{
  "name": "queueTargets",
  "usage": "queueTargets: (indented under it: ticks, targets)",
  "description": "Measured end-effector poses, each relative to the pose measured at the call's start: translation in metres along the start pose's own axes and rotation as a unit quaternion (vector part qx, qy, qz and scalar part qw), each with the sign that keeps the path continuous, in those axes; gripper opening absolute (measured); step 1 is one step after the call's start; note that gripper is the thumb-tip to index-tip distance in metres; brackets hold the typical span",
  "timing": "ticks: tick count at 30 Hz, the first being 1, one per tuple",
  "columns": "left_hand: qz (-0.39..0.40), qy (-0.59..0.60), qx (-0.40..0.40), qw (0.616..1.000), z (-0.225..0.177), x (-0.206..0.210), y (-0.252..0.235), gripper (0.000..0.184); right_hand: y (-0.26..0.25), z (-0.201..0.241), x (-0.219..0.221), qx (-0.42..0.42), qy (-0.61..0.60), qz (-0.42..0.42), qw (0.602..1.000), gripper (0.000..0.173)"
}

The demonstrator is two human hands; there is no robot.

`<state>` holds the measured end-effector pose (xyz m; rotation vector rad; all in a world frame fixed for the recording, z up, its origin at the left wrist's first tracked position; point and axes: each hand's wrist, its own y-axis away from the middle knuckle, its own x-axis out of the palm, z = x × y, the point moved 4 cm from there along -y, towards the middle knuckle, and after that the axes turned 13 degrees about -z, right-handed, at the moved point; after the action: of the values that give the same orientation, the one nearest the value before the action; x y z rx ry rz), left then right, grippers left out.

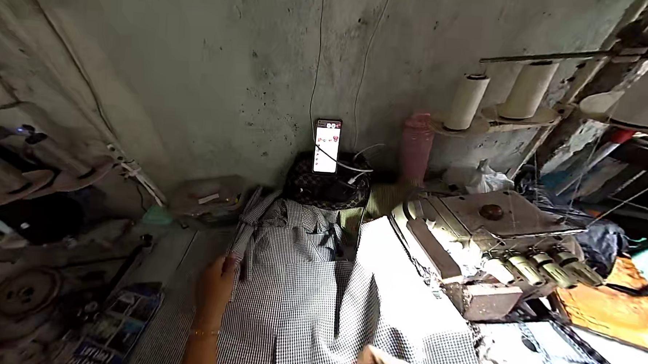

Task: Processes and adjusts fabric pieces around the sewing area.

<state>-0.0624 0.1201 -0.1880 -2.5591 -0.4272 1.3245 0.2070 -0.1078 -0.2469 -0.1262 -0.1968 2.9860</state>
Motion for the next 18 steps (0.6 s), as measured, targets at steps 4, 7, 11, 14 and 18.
queueTargets:
  ticks: [4,7,11,14,18]
  targets:
    - [0.061,0.229,-0.112,0.965,-0.012,0.015,0.024,0.031,-0.090,0.006,0.089,0.241,-0.184,0.020,0.953,0.030]
    - [0.093,0.299,-0.151,0.938,-0.011,0.029,0.031,0.027,-0.130,0.001,0.131,0.336,-0.237,0.011,0.911,0.029]
    - [0.145,0.338,-0.198,0.909,-0.019,0.051,0.025,0.022,-0.140,0.001,0.140,0.346,-0.248,-0.014,0.905,0.017]
    - [0.139,0.407,-0.229,0.873,-0.021,0.079,-0.014,0.026,-0.103,0.014,0.108,0.301,-0.213,0.039,0.929,0.014]
    - [0.085,0.413,-0.239,0.875,-0.016,0.104,-0.073,0.024,-0.025,0.021,0.029,0.239,-0.155,-0.011,0.959,0.008]
